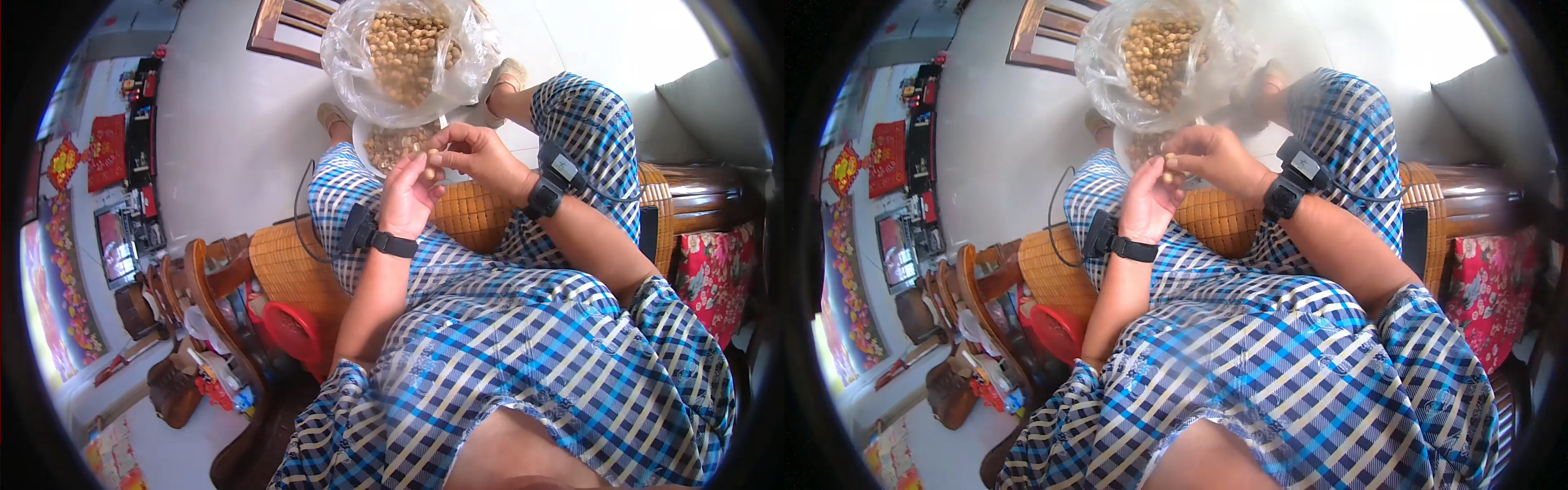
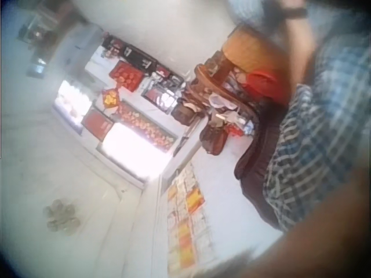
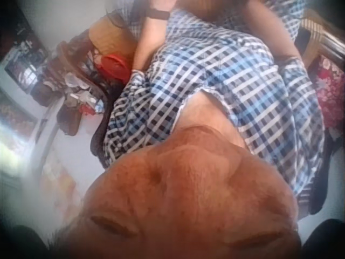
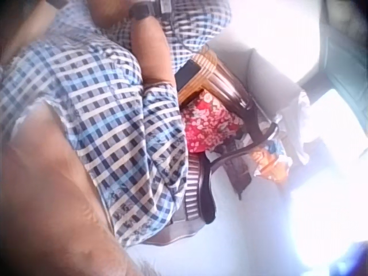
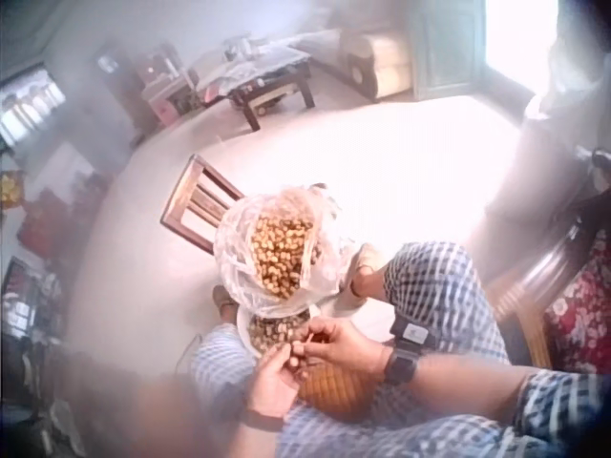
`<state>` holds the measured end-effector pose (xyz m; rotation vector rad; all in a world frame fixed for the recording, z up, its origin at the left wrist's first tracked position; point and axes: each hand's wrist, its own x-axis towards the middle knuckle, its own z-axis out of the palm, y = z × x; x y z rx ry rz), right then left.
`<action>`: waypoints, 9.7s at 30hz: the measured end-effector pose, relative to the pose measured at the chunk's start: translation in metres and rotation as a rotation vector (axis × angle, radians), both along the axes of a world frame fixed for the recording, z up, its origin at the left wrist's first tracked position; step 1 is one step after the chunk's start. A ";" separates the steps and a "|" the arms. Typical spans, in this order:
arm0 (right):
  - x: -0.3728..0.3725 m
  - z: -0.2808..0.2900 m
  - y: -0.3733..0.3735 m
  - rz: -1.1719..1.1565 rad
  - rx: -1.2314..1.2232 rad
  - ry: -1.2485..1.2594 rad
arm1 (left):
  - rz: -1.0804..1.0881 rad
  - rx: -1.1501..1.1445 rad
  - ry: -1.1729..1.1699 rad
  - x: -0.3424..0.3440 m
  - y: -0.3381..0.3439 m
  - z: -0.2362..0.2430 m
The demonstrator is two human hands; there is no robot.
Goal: Peeling peanuts by hand and placing the kernels in a bowl.
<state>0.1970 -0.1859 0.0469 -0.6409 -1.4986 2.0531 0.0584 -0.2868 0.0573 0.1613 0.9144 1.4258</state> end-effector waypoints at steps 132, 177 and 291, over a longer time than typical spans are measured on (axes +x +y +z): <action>0.020 -0.049 -0.038 0.003 0.048 -0.207 | 0.023 -0.009 0.559 0.022 -0.010 -0.061; 0.012 -0.039 -0.034 -0.160 -0.178 -0.169 | 0.100 0.010 0.287 0.031 -0.014 -0.056; 0.055 -0.010 -0.021 -0.141 0.557 -0.358 | -0.009 0.022 0.273 0.045 -0.009 -0.033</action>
